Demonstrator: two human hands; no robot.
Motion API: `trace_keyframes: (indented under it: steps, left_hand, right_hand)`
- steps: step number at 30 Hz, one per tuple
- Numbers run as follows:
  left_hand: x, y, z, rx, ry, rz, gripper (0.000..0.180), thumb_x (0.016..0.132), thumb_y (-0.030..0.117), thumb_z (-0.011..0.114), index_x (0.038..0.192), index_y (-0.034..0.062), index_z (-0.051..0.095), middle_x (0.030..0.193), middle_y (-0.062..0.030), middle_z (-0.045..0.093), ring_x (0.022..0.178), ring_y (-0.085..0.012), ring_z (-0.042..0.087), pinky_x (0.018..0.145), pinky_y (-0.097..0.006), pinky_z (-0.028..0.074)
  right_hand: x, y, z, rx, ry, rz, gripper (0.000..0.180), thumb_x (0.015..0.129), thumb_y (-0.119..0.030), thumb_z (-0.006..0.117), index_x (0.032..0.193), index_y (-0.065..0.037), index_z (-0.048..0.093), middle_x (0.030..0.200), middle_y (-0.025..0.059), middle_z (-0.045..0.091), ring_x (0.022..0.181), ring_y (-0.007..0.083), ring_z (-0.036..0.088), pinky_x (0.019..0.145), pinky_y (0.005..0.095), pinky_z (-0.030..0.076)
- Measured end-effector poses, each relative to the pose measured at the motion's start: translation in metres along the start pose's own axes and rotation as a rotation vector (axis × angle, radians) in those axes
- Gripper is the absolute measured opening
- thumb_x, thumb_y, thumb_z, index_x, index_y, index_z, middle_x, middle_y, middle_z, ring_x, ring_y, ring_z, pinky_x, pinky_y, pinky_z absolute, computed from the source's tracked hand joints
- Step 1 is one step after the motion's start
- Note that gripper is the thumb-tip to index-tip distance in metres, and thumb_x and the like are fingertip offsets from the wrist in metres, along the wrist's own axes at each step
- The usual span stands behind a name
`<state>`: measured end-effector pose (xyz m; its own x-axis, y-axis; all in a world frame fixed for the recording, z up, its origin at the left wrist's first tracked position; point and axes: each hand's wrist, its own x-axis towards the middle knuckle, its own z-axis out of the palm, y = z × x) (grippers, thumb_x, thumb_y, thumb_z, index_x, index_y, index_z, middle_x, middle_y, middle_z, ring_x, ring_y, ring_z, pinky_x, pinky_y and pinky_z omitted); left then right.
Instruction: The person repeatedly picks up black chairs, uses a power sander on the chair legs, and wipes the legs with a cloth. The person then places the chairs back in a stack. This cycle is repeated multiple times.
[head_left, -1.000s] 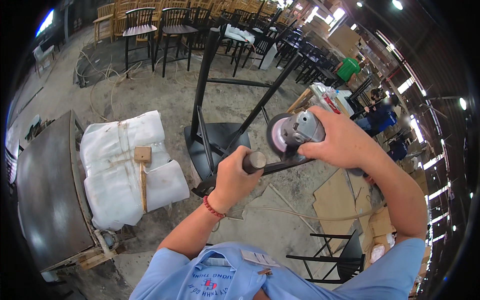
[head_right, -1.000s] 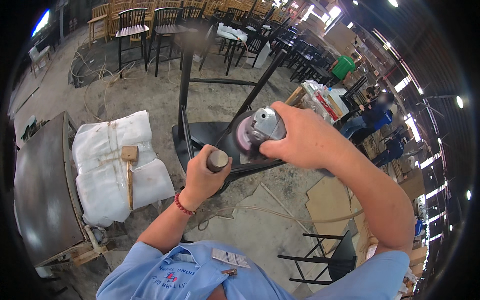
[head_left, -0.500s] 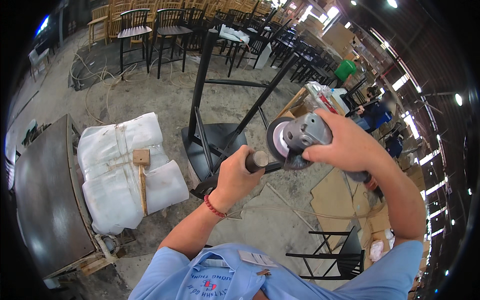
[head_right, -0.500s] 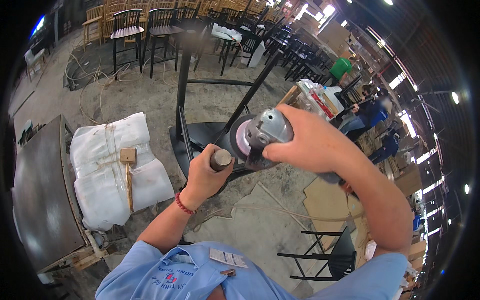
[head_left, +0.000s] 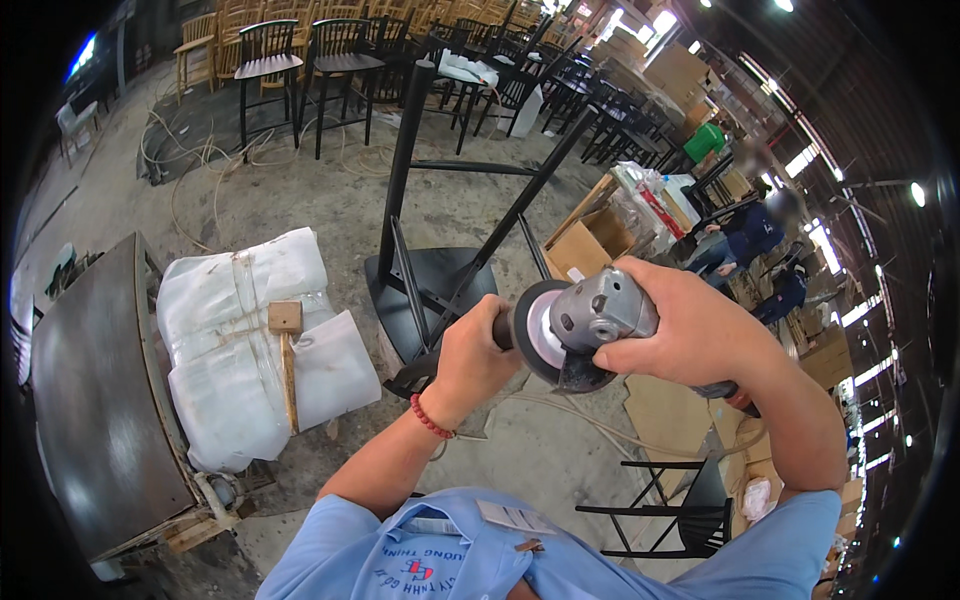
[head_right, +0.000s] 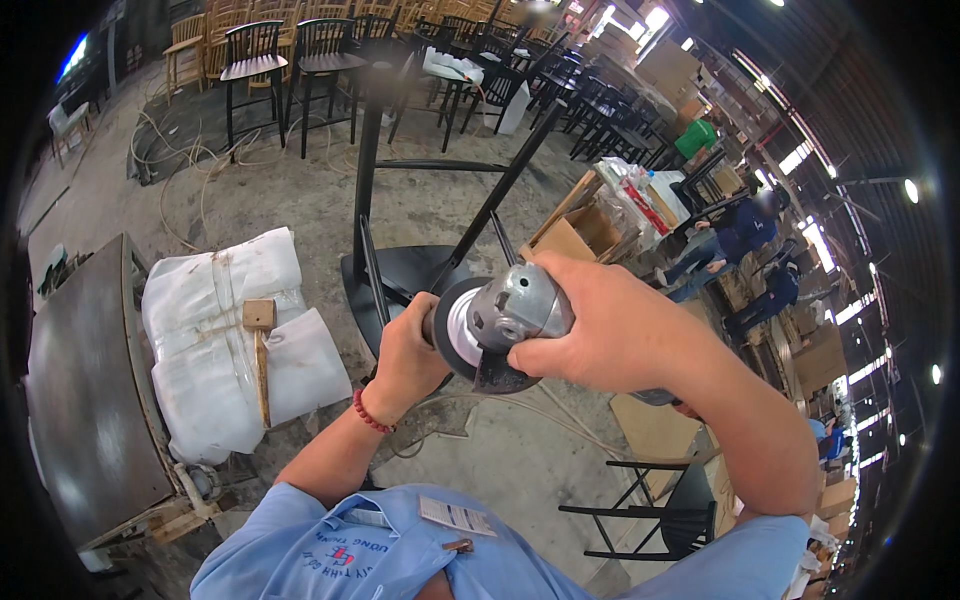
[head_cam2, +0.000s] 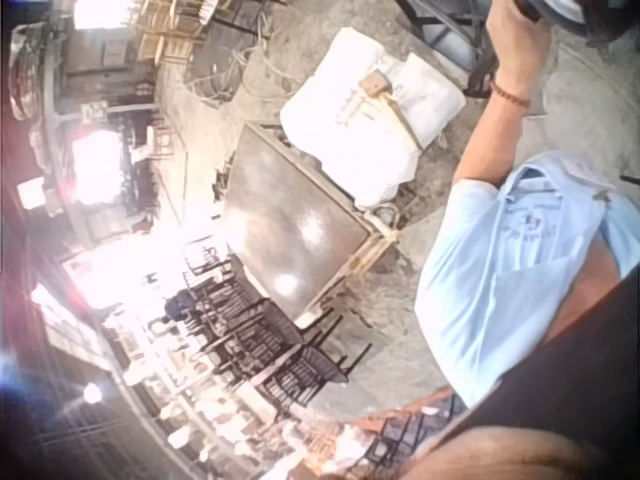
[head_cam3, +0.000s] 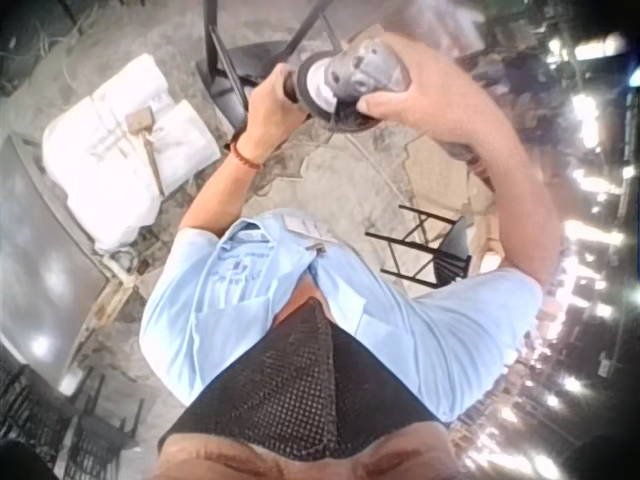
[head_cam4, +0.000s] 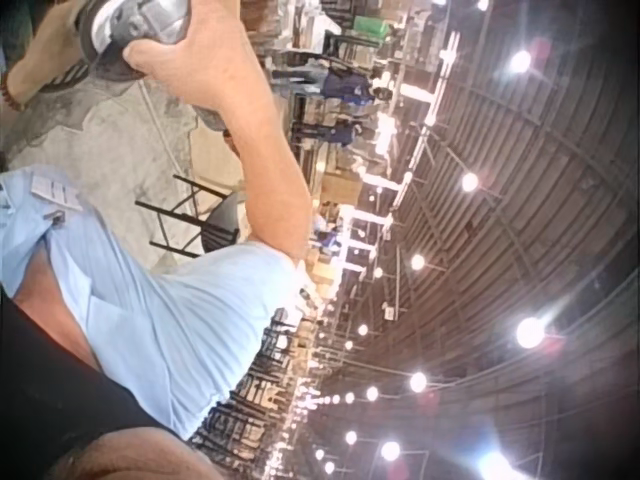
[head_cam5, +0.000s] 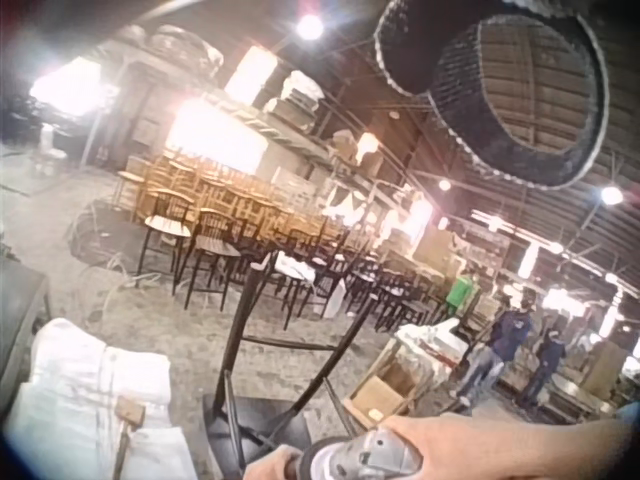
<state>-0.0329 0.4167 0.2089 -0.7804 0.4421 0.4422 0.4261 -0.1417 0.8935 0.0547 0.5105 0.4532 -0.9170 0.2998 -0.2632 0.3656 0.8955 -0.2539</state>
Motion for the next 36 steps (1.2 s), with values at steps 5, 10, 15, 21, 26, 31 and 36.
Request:
trace_keyframes:
  steps: [5, 10, 15, 21, 26, 31, 36]
  left_hand:
    - [-0.001, 0.0, 0.002, 0.017, 0.028, -0.028, 0.038, 0.069, 0.008, 0.081, 0.098, 0.0043, 0.057, 0.085, -0.0171, 0.066, 0.078, -0.0345, 0.066, 0.068, -0.038, 0.053]
    - [-0.001, 0.0, -0.001, 0.038, 0.048, 0.0, 0.037, 0.069, 0.007, 0.081, 0.096, 0.0041, 0.057, 0.085, -0.0168, 0.066, 0.077, -0.0339, 0.066, 0.067, -0.037, 0.053]
    - [-0.004, 0.0, 0.001, 0.087, 0.009, -0.1, 0.033, 0.076, 0.013, 0.08, 0.1, 0.0024, 0.058, 0.083, -0.0141, 0.065, 0.075, -0.0238, 0.065, 0.067, -0.033, 0.052]
    - [-0.043, -0.086, -0.031, 0.517, -0.342, -0.244, 0.046, 0.08, 0.03, 0.077, 0.108, -0.0009, 0.058, 0.095, -0.0175, 0.066, 0.087, -0.0273, 0.066, 0.077, -0.038, 0.052]
    - [-0.034, -0.072, 0.025, 0.225, -1.093, -0.439, 0.047, 0.08, 0.031, 0.076, 0.114, 0.0012, 0.06, 0.099, -0.0151, 0.068, 0.09, -0.0235, 0.066, 0.078, -0.036, 0.052]
    - [0.052, -0.014, 0.196, 0.051, -0.558, 0.203, 0.048, 0.081, 0.028, 0.077, 0.116, -0.0006, 0.06, 0.111, -0.0174, 0.064, 0.101, -0.0285, 0.065, 0.085, -0.036, 0.051]
    - [0.119, 0.001, 0.325, 0.033, -0.391, 0.052, 0.047, 0.079, 0.027, 0.078, 0.113, -0.0013, 0.061, 0.098, -0.0182, 0.069, 0.093, -0.0332, 0.067, 0.082, -0.038, 0.053]
  right_hand:
    - [0.004, 0.007, -0.006, -0.042, 0.033, 0.048, 0.054, 0.07, -0.024, 0.078, 0.116, -0.003, 0.058, 0.096, 0.0149, 0.067, 0.088, 0.0249, 0.065, 0.084, 0.0351, 0.049]
    - [0.0, 0.001, 0.004, 0.011, -0.078, 0.024, 0.058, 0.068, -0.024, 0.08, 0.118, -0.003, 0.058, 0.097, 0.0167, 0.068, 0.09, 0.0264, 0.066, 0.085, 0.0361, 0.049]
    - [0.014, 0.038, -0.014, -0.151, 0.116, 0.106, 0.055, 0.071, -0.022, 0.078, 0.118, -0.002, 0.057, 0.092, 0.0144, 0.067, 0.08, 0.0246, 0.066, 0.075, 0.0361, 0.051]
    - [-0.054, 0.142, -0.04, 0.359, 0.405, 0.227, 0.054, 0.073, -0.018, 0.074, 0.122, -0.003, 0.055, 0.084, 0.0043, 0.062, 0.064, 0.0109, 0.06, 0.06, 0.027, 0.049]
    - [-0.106, 0.232, -0.048, 0.447, 0.585, 0.331, 0.053, 0.073, -0.019, 0.074, 0.12, -0.001, 0.056, 0.083, 0.0045, 0.062, 0.059, 0.011, 0.059, 0.058, 0.0272, 0.049]
    - [-0.104, 0.311, -0.049, 0.504, 0.52, 0.256, 0.049, 0.075, -0.018, 0.075, 0.116, -0.001, 0.057, 0.088, 0.0055, 0.062, 0.061, 0.0109, 0.059, 0.058, 0.0272, 0.049]
    - [-0.059, 0.363, -0.064, 0.398, 0.268, 0.247, 0.053, 0.072, -0.026, 0.077, 0.117, -0.005, 0.058, 0.099, 0.0082, 0.065, 0.086, 0.0174, 0.064, 0.078, 0.0328, 0.05]
